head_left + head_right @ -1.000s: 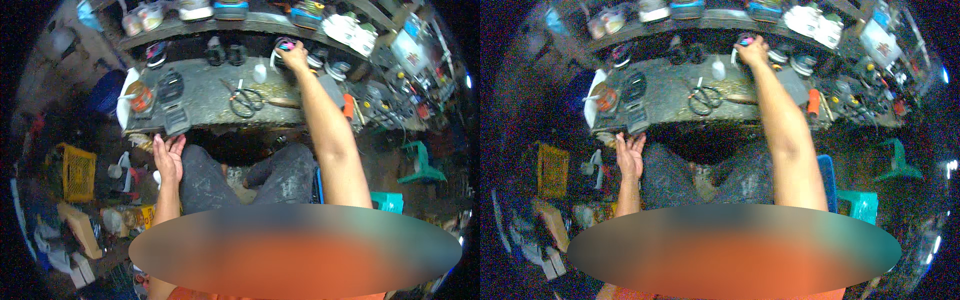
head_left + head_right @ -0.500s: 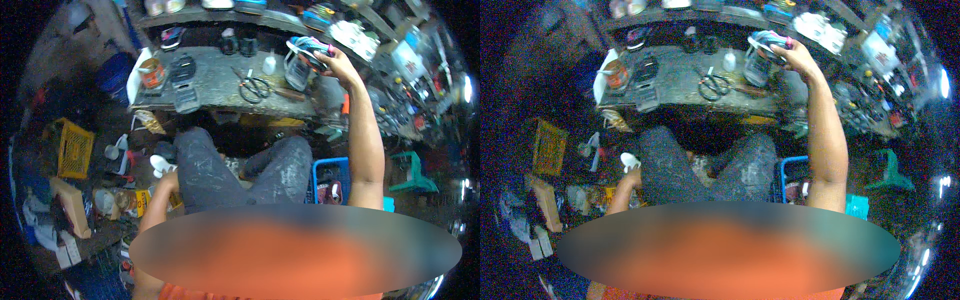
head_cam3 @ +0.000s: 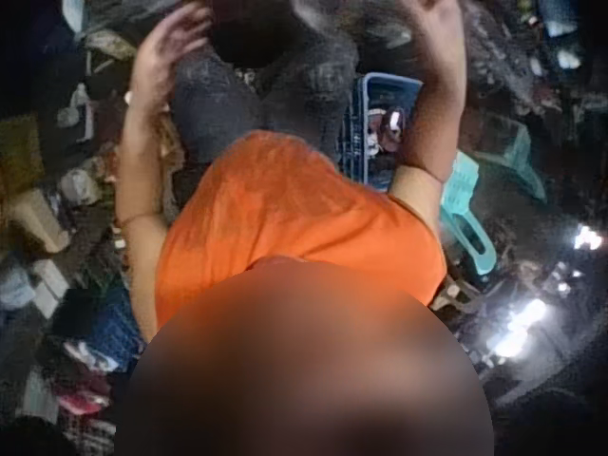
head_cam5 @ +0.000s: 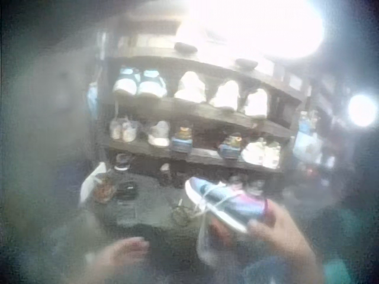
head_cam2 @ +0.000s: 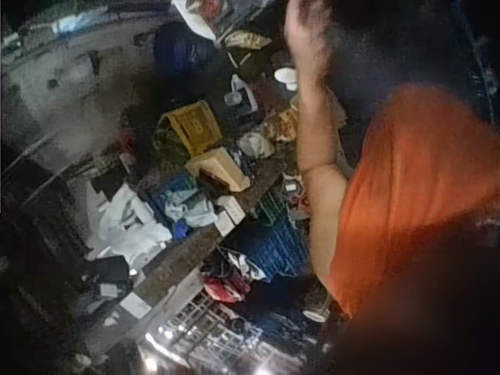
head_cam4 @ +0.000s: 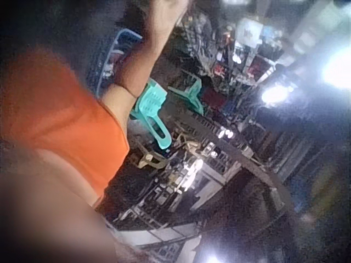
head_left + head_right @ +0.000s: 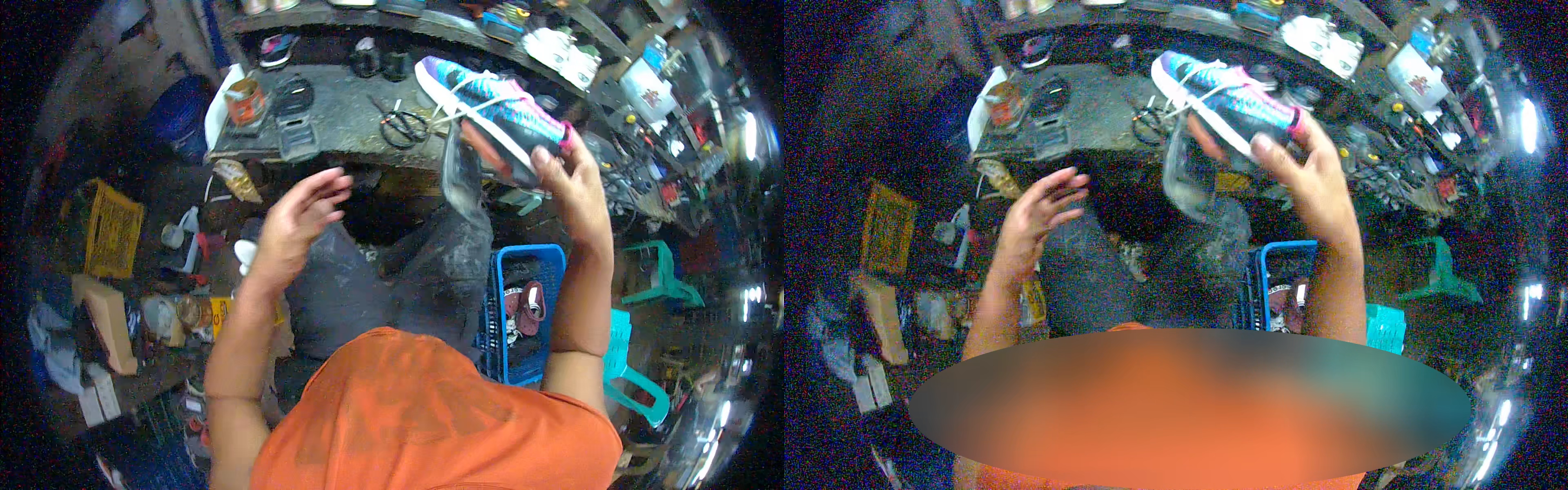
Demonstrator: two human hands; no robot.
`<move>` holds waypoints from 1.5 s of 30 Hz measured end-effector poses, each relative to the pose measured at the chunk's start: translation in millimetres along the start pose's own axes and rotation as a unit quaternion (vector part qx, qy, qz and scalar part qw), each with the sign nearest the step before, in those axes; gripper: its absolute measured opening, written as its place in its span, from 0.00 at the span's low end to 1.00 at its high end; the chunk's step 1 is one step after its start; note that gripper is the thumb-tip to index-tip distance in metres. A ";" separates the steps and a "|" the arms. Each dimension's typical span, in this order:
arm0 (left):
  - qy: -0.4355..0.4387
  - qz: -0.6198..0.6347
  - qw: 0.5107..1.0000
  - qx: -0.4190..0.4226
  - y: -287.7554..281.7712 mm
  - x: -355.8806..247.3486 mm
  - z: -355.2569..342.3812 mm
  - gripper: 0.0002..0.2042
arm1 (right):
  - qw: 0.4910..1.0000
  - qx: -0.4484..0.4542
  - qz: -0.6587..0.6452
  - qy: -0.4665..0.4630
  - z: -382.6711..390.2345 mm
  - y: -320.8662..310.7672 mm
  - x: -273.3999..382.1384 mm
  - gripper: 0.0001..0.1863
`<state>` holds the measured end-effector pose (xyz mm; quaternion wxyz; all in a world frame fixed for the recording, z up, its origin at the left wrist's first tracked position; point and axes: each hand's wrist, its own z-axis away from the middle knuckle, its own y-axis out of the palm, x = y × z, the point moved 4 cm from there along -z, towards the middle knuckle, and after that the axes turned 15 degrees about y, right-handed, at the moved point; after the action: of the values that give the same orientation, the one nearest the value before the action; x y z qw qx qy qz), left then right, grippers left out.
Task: The person repairs multiple shoes by applying glue to the soles and pressing them back together. They handle a dark sneaker, a pink and blue sneaker, and a teal sandal, using a glue bottle and a wooden stick to spread adhesive and press the parts.
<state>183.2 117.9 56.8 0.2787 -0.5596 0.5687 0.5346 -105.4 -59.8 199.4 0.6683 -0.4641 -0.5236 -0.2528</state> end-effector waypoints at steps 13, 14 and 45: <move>-0.264 -0.026 0.961 0.081 -2.6 20.6 71.5 0.12 | 0.909 0.324 -0.136 0.225 -5.0 149.4 -60.3 0.26; -0.295 -0.007 0.954 0.050 -8.0 24.0 76.7 0.11 | 0.892 0.352 -0.157 0.236 -13.7 164.5 -69.2 0.26; -0.239 -0.026 0.969 -0.060 -1.1 90.6 36.2 0.13 | 0.958 0.116 0.233 -0.122 -44.8 85.0 -125.3 0.19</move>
<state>154.2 120.7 -36.3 0.3859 -0.4459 0.4377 0.6787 -55.2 -80.5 51.2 0.6892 -0.5195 -0.5041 0.0312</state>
